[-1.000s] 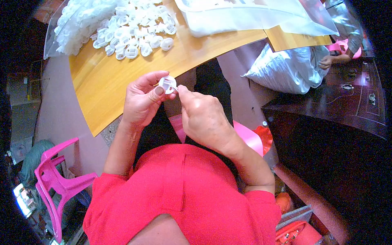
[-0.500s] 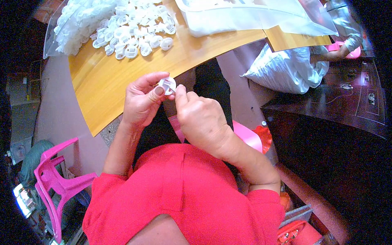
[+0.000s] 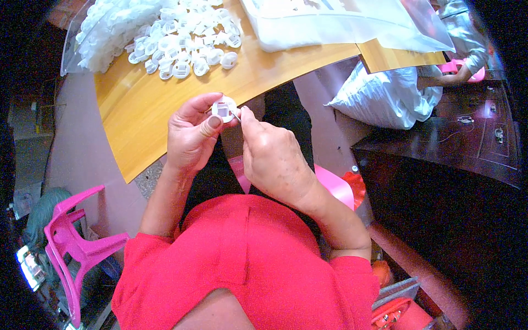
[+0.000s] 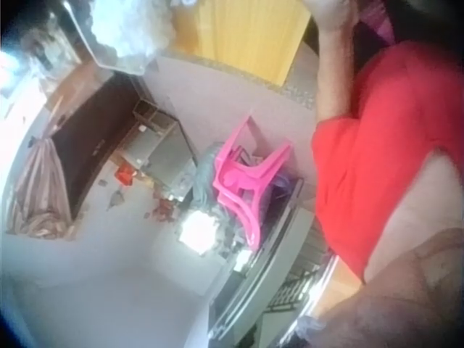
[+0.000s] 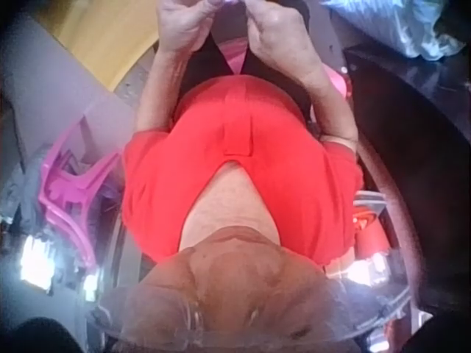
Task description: The person cleans or deburrs small white plastic components using a small pointed tool.
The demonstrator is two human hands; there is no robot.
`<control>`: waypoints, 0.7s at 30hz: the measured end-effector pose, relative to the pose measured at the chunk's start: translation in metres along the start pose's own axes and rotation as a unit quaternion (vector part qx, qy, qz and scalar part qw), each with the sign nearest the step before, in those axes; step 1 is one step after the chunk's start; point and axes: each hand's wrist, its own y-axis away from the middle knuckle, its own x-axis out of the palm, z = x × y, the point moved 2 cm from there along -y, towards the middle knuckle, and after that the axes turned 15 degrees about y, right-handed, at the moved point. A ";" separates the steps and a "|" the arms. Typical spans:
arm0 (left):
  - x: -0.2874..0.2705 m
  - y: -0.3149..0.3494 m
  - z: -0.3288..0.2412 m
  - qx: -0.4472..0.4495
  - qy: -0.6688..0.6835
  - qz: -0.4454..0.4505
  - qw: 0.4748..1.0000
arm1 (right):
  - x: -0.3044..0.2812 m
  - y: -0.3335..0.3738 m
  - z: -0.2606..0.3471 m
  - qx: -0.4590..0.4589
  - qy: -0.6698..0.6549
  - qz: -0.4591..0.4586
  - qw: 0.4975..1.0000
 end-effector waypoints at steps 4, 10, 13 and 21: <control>0.000 0.000 0.001 0.012 -0.009 0.004 1.000 | 0.004 0.002 0.001 0.012 0.004 0.009 1.000; -0.001 0.000 0.001 0.001 0.004 0.006 1.000 | 0.006 0.005 0.002 -0.030 0.081 -0.010 0.996; -0.004 -0.001 0.001 0.004 -0.004 0.016 1.000 | 0.004 0.004 0.002 -0.053 0.149 0.007 0.987; -0.003 0.001 0.003 -0.002 -0.040 0.022 0.999 | -0.004 0.006 0.011 -0.118 0.370 0.040 0.921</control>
